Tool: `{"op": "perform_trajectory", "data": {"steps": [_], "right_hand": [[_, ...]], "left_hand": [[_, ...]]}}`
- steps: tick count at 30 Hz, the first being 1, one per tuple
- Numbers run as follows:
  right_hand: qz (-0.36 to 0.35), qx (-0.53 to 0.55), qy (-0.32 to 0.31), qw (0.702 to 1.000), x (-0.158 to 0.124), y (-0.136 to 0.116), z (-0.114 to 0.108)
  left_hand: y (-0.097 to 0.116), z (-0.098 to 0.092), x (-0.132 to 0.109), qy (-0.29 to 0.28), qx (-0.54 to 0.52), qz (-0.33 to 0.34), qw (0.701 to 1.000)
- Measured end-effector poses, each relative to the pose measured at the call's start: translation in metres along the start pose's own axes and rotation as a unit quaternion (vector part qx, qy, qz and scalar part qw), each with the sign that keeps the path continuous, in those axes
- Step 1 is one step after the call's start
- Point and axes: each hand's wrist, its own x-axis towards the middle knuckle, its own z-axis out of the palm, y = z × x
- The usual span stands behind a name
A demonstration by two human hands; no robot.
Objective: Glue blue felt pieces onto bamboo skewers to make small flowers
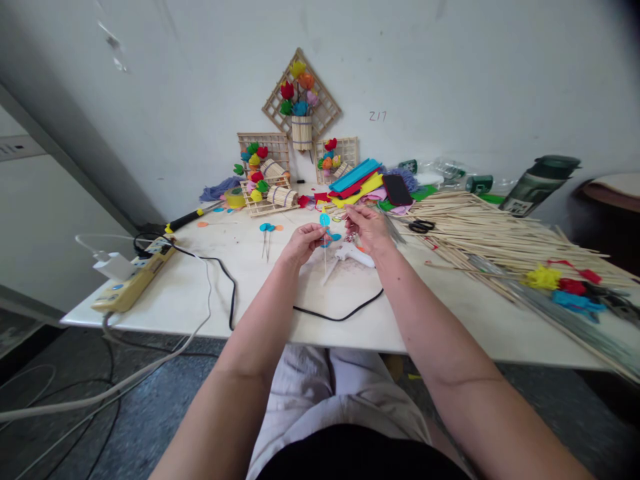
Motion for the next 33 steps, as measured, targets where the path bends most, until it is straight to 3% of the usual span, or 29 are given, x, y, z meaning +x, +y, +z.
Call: {"op": "perform_trajectory", "data": {"steps": [10,24,29,33], "right_hand": [[-0.02,-0.085,0.025,0.996,-0.002,-0.004,-0.002],[-0.02,-0.051,0.032,0.998,0.001,0.003,-0.001],[0.035,-0.089,-0.032,0.995,-0.003,0.011,0.004],[0.039,-0.142,-0.067,0.987,-0.008,0.016,0.01]], "left_hand": [[-0.001,0.001,-0.004,-0.07,0.022,-0.023,0.997],[-0.003,0.005,-0.004,-0.082,0.007,-0.013,0.997],[-0.003,0.004,-0.001,-0.05,-0.002,0.022,0.999],[-0.003,0.005,-0.001,-0.027,0.007,0.022,0.999]]}}
